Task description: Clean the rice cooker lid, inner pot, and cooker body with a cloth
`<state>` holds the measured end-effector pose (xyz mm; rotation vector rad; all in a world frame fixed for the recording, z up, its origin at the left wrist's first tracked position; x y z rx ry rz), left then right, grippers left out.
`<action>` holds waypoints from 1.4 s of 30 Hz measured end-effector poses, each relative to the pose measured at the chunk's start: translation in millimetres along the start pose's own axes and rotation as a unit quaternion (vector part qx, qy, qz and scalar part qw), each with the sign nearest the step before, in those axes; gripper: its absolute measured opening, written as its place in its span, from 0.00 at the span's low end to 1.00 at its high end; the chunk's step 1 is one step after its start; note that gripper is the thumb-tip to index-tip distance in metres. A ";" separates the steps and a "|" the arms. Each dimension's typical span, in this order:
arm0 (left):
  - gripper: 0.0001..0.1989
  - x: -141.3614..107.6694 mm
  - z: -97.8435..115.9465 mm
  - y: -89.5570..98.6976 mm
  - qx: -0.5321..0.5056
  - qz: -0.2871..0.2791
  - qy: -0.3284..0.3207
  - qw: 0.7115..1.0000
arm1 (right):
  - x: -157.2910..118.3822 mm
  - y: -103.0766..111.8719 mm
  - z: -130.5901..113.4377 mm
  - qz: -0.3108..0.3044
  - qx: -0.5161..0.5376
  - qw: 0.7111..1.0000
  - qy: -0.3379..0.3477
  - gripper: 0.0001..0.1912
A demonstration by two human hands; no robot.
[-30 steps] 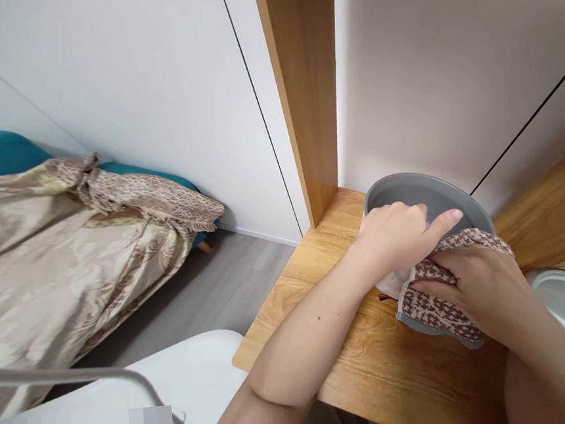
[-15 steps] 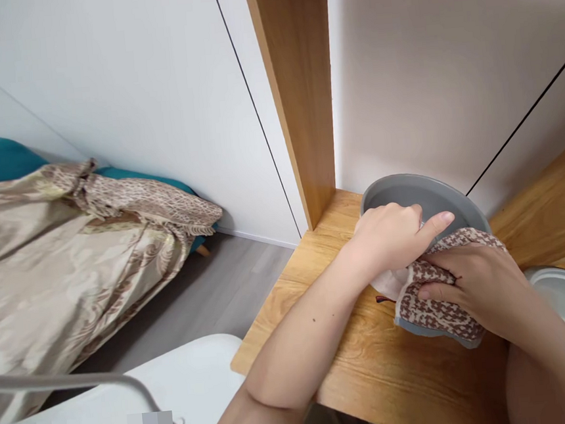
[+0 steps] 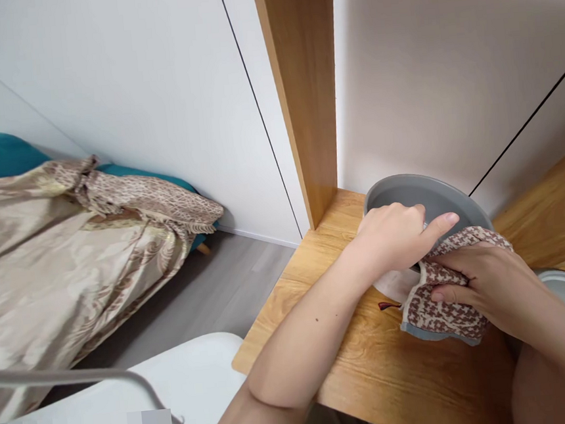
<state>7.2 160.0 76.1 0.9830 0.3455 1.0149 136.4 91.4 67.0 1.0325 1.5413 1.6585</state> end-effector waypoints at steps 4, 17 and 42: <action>0.38 -0.6 -0.3 0.2 -0.005 -0.001 -0.001 1.000 | -4.2 0.3 3.4 -0.017 0.013 1.000 -0.006 0.07; 0.35 0.1 4.1 -1.9 0.003 0.005 0.025 1.000 | -5.1 2.4 -21.1 0.099 -0.081 0.990 0.050 0.13; 0.29 -0.2 4.3 -1.3 0.057 -0.006 -0.020 0.998 | -16.9 2.2 2.4 0.024 0.044 0.999 0.017 0.14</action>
Point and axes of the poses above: each hand's wrist, its own x-axis towards the middle knuckle, its own y-axis out of the back of the hand, z = x × y, the point moved 6 cm from there along x, towards the middle knuckle, and after that the axes turned 8 degrees about -x, right-handed, at the moved point
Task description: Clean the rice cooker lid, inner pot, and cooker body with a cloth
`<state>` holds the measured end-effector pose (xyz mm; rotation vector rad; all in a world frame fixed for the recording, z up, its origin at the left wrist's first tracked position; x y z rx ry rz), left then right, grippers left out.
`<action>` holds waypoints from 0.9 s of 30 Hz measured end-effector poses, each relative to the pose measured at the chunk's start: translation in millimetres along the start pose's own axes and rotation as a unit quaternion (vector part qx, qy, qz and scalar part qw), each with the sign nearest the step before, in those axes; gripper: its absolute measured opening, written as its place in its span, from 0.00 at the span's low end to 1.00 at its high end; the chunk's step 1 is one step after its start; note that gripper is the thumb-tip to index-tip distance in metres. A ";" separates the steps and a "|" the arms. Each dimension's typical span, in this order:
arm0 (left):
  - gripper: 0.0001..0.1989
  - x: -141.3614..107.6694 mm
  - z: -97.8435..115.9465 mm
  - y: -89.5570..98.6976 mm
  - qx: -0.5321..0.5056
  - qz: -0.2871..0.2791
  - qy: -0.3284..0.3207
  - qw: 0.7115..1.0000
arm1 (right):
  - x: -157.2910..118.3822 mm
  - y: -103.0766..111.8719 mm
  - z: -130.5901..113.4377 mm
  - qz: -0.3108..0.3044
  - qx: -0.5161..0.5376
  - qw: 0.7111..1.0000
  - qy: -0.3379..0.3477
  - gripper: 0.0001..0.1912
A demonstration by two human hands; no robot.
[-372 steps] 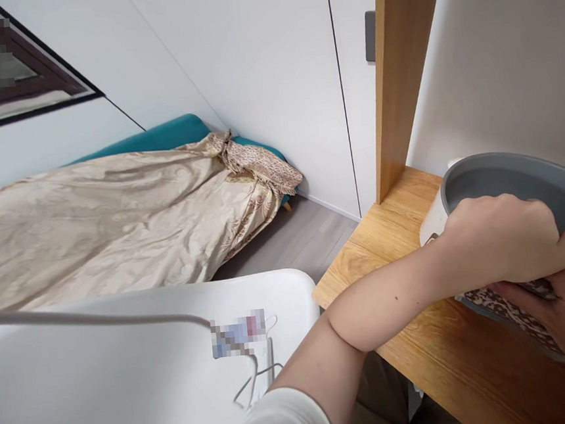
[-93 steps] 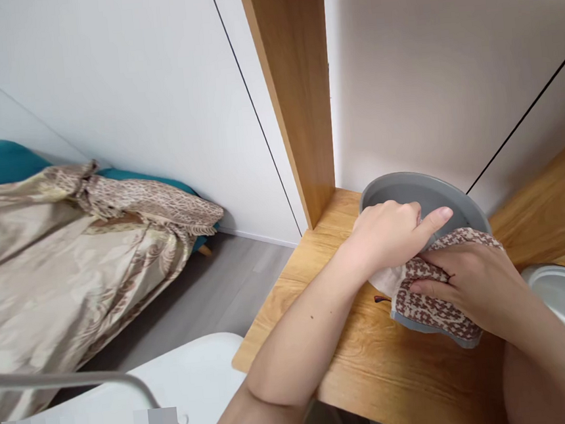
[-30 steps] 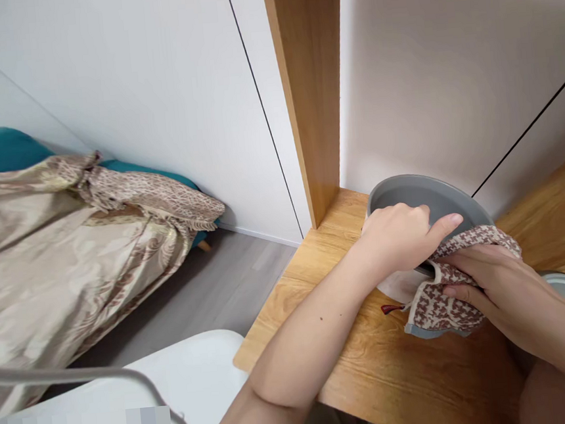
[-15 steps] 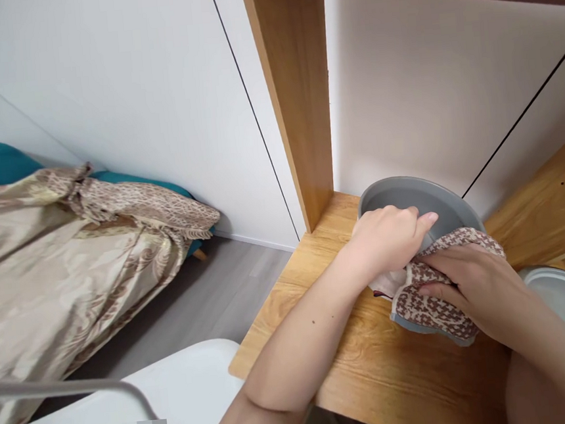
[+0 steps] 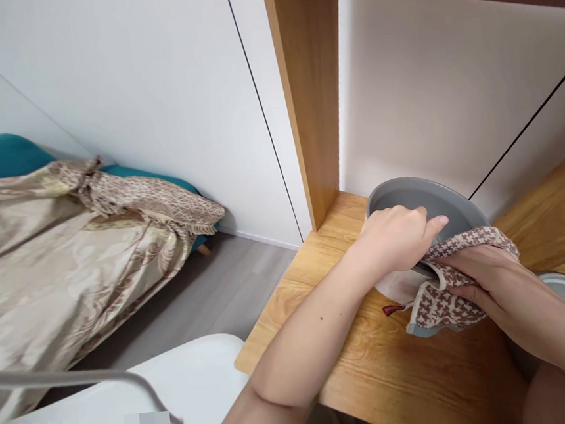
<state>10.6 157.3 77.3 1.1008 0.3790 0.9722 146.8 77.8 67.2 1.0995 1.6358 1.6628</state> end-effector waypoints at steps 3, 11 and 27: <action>0.29 -0.6 0.8 1.0 -0.013 0.008 0.009 1.000 | 0.4 -1.1 -0.4 -0.004 -0.008 1.000 -0.005 0.13; 0.28 -1.0 3.0 0.7 -0.020 0.042 0.032 0.998 | 1.9 2.2 -6.9 0.021 -0.038 0.999 0.003 0.13; 0.27 -3.2 4.2 2.8 -0.001 0.047 0.047 0.998 | 11.7 -0.4 -34.6 0.105 -0.111 0.988 0.014 0.09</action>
Point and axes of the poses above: each hand's wrist, its own x-axis towards the middle knuckle, its own y-axis out of the back of the hand, z = x × y, the point moved 6 cm from there along x, towards the middle knuckle, and after that the axes turned 8 degrees about -x, right-handed, at the moved point
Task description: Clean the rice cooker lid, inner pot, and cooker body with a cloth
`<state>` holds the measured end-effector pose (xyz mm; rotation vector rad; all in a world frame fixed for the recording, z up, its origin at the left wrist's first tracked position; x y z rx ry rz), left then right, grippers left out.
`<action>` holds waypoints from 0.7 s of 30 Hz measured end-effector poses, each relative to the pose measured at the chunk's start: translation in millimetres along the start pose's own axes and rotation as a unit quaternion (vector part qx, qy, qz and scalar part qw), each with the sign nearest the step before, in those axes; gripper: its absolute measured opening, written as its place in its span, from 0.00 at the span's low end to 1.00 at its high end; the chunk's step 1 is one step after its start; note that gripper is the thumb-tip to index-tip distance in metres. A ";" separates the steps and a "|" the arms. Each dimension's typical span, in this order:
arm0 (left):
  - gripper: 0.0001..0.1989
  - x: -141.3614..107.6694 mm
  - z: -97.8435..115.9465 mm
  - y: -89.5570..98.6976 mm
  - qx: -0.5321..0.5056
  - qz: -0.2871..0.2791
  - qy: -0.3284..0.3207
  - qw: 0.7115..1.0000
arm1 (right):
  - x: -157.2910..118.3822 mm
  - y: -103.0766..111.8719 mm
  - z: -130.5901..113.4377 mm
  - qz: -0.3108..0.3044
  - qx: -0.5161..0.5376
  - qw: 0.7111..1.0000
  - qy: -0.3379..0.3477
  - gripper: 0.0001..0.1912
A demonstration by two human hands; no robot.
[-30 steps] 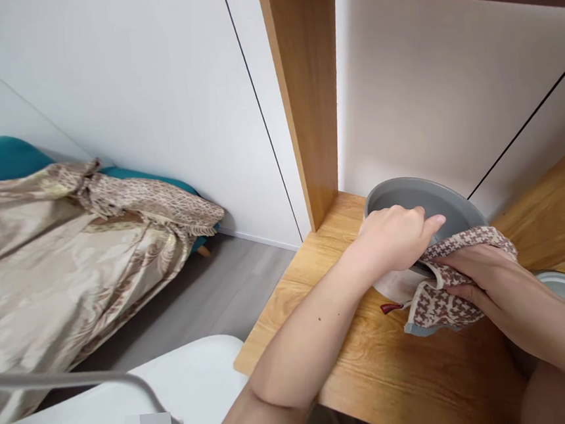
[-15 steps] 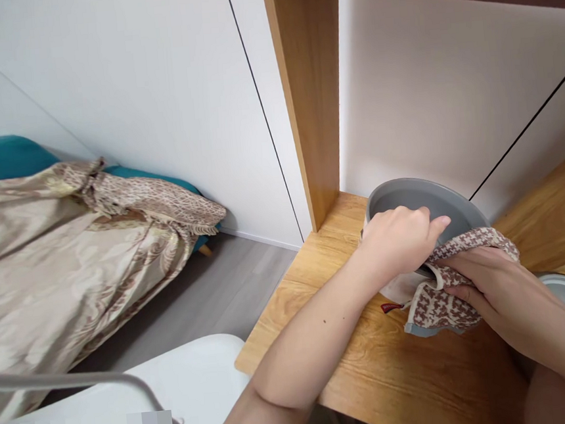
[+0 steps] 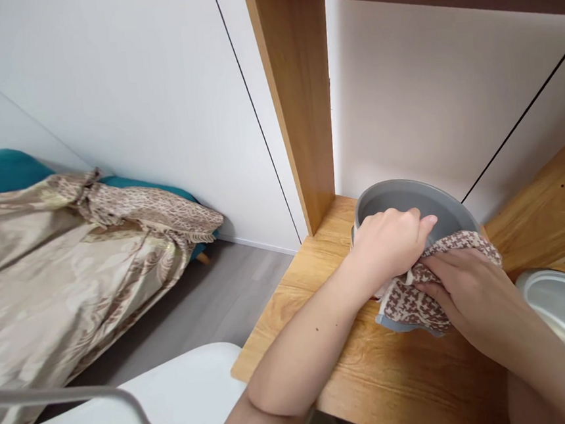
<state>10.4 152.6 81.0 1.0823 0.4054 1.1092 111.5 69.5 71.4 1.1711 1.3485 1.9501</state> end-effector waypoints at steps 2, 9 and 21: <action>0.27 -0.1 -0.2 -0.1 0.001 -0.001 0.002 1.000 | 2.6 -2.4 -4.9 0.008 -0.012 1.000 -0.009 0.09; 0.28 2.3 -4.0 2.1 -0.009 -0.008 0.006 1.000 | 10.6 -5.9 -19.2 0.069 -0.049 0.994 -0.062 0.09; 0.25 6.0 -14.9 0.8 0.014 -0.032 -0.029 0.999 | 9.1 -9.0 -0.8 -0.048 0.015 0.998 -0.047 0.10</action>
Point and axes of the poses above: each hand's wrist, its own x-axis towards the middle knuckle, its own y-axis out of the back of the hand, z = x × y, the point moved 6 cm from there along x, towards the middle knuckle, and after that the axes turned 8 degrees about -x, right-handed, at the moved point
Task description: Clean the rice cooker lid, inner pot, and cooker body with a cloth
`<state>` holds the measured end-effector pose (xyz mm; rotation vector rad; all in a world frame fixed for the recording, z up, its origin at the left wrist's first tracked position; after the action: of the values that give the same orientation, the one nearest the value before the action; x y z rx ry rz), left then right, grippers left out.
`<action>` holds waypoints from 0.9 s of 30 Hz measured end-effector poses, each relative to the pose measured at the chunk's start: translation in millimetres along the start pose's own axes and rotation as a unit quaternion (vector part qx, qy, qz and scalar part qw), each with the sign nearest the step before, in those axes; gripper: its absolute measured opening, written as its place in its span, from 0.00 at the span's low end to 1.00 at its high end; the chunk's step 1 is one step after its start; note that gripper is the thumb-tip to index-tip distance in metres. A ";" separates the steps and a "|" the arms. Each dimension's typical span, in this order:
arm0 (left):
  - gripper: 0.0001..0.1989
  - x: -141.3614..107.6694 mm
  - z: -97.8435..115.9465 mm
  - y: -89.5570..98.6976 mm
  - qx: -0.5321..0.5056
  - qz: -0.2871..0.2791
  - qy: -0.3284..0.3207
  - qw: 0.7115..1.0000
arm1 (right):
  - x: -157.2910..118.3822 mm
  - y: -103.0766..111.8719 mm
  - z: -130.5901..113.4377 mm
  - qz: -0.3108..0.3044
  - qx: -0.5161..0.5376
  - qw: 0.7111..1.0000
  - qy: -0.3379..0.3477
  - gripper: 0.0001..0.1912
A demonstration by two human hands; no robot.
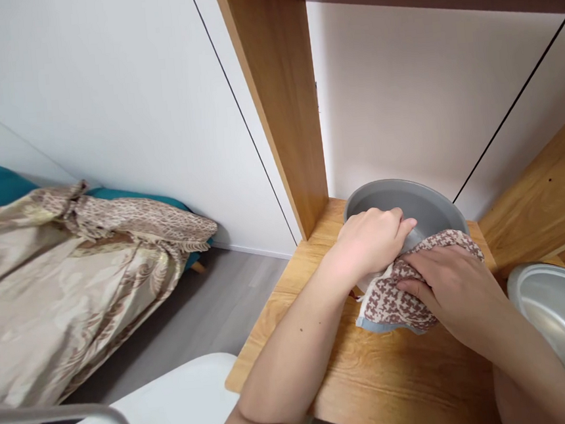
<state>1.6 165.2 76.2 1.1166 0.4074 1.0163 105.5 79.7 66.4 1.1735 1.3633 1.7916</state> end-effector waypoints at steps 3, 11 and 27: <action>0.24 0.0 0.5 0.1 -0.005 -0.002 0.010 1.000 | -1.9 2.0 2.6 -0.006 0.002 1.000 0.015 0.09; 0.24 -1.4 6.7 0.7 -0.001 0.012 0.026 1.000 | -0.7 3.3 -12.6 0.103 -0.067 0.992 0.041 0.11; 0.23 -0.1 -0.1 5.5 -0.012 0.004 0.003 1.000 | 0.2 2.7 -6.5 0.057 -0.014 0.998 0.039 0.12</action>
<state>-1.1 165.6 81.0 1.0939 0.3952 1.0286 99.7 76.3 68.5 1.1987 1.3347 1.9484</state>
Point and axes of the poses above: each hand's wrist, its own x-axis towards the middle knuckle, its own y-axis out of the back of the hand, z = x × y, the point moved 6 cm from there along x, towards the middle knuckle, and after that the axes turned 8 degrees about -x, right-handed, at the moved point
